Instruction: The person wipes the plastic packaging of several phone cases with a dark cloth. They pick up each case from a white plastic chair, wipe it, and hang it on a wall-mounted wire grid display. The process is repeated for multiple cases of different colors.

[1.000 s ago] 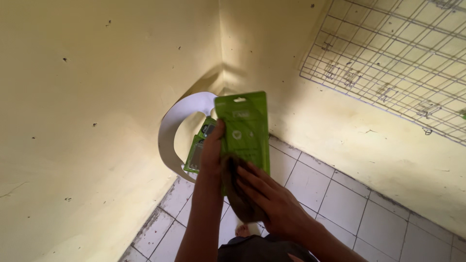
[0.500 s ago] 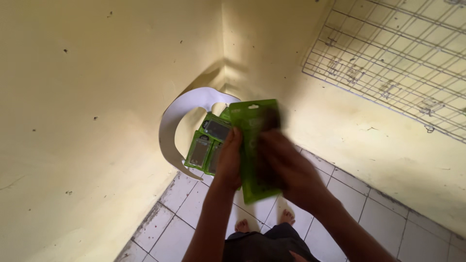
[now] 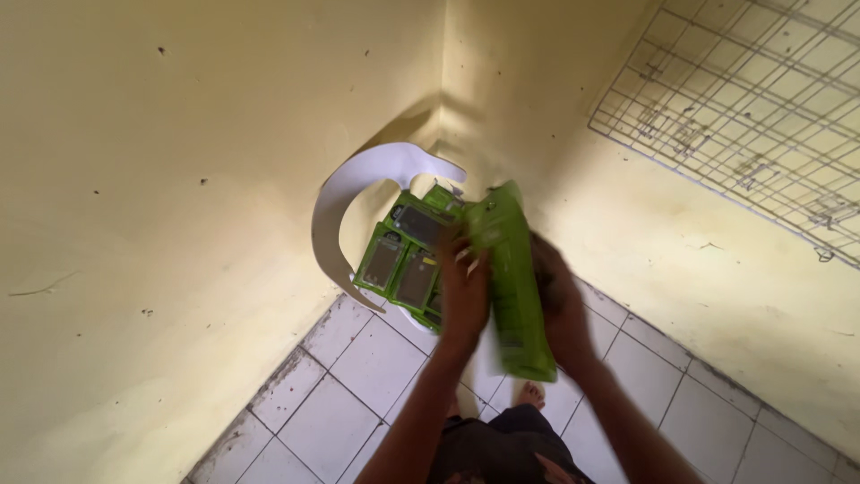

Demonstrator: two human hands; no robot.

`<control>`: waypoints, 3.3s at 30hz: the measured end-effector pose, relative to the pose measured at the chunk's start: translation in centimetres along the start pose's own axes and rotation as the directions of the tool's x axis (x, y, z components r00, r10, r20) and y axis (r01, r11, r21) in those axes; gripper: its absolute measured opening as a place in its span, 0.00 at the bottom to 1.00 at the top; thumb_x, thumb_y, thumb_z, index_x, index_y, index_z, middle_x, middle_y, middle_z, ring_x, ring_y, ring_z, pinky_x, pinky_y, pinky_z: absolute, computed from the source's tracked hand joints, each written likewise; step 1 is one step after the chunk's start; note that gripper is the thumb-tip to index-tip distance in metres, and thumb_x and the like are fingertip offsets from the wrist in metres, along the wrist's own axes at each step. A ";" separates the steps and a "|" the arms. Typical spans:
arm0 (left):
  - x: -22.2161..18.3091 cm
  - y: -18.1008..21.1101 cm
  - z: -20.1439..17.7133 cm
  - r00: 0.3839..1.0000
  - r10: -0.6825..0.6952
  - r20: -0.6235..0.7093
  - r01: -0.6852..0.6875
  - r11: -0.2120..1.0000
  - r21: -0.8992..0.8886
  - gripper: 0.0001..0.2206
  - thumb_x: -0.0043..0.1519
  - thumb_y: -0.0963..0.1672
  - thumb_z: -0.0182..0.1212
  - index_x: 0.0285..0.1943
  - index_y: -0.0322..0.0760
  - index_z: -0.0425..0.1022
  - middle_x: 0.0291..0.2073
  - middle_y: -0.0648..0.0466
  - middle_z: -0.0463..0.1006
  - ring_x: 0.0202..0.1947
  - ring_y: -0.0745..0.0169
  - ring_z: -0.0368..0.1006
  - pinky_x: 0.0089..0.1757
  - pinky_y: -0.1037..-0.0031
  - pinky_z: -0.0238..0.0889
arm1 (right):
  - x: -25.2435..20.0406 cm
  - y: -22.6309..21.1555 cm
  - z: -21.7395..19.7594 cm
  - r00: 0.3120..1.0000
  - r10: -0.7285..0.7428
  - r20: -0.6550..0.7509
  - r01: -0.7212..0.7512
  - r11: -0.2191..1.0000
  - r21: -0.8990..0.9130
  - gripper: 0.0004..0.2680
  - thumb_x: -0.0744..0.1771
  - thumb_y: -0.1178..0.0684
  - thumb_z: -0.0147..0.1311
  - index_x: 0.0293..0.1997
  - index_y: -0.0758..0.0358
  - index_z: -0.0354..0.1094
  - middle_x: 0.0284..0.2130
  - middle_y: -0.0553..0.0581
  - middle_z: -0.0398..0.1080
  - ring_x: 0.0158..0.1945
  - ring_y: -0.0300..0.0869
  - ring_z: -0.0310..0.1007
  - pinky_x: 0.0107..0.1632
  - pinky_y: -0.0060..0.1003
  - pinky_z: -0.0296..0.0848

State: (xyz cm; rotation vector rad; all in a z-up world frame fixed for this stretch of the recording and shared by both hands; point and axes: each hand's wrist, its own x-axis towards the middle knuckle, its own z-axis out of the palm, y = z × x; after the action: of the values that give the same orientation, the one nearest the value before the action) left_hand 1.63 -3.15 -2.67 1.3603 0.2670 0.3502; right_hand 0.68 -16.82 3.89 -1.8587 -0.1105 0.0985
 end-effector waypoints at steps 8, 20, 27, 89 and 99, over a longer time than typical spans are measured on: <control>-1.1 0.8 -2.4 0.806 -0.229 0.546 0.565 0.573 -0.594 0.26 0.70 0.52 0.47 0.75 0.41 0.56 0.61 0.49 0.72 0.58 0.58 0.73 0.55 0.66 0.72 | -1.4 -0.8 -1.2 0.770 -0.591 0.241 0.622 0.609 -0.492 0.27 0.58 0.67 0.53 0.66 0.63 0.62 0.68 0.65 0.58 0.73 0.60 0.51 0.70 0.49 0.58; -0.2 2.9 -4.3 0.621 -0.345 0.704 0.775 0.406 -0.484 0.23 0.74 0.53 0.47 0.69 0.33 0.68 0.55 0.44 0.78 0.50 0.54 0.79 0.49 0.64 0.77 | 5.8 -5.3 -7.3 0.725 -0.582 0.368 0.689 0.612 -0.389 0.18 0.67 0.67 0.51 0.65 0.62 0.65 0.68 0.62 0.60 0.73 0.54 0.58 0.72 0.42 0.62; 1.6 1.6 -2.7 0.716 -0.356 0.600 0.697 0.399 -0.596 0.23 0.73 0.53 0.43 0.71 0.38 0.65 0.59 0.48 0.75 0.55 0.56 0.75 0.54 0.67 0.72 | 5.4 -5.7 -2.1 0.609 -0.364 0.705 0.786 0.392 -0.478 0.31 0.61 0.60 0.58 0.73 0.64 0.49 0.74 0.62 0.46 0.78 0.55 0.39 0.75 0.54 0.42; 9.2 -16.5 -12.0 0.412 -0.889 -0.199 0.448 0.388 -0.805 0.28 0.69 0.53 0.34 0.63 0.30 0.71 0.47 0.36 0.81 0.43 0.46 0.81 0.44 0.57 0.78 | 22.6 39.8 28.2 0.419 0.410 0.810 0.619 0.523 -0.585 0.36 0.63 0.70 0.58 0.77 0.45 0.44 0.76 0.70 0.30 0.73 0.64 0.47 0.66 0.50 0.65; 4.9 -13.0 -9.1 0.552 -0.834 -0.032 0.530 0.380 -0.758 0.25 0.69 0.52 0.38 0.65 0.33 0.70 0.51 0.42 0.81 0.46 0.48 0.79 0.46 0.60 0.75 | 20.5 36.8 15.8 0.855 0.197 0.480 0.117 0.827 -0.550 0.16 0.68 0.53 0.54 0.63 0.58 0.67 0.63 0.67 0.61 0.66 0.57 0.61 0.64 0.50 0.66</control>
State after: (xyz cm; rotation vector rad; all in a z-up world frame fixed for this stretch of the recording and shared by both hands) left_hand 3.82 4.80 -17.15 0.2984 0.9690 -0.0330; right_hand 19.99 -9.73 -36.14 -2.3875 -0.5275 0.6714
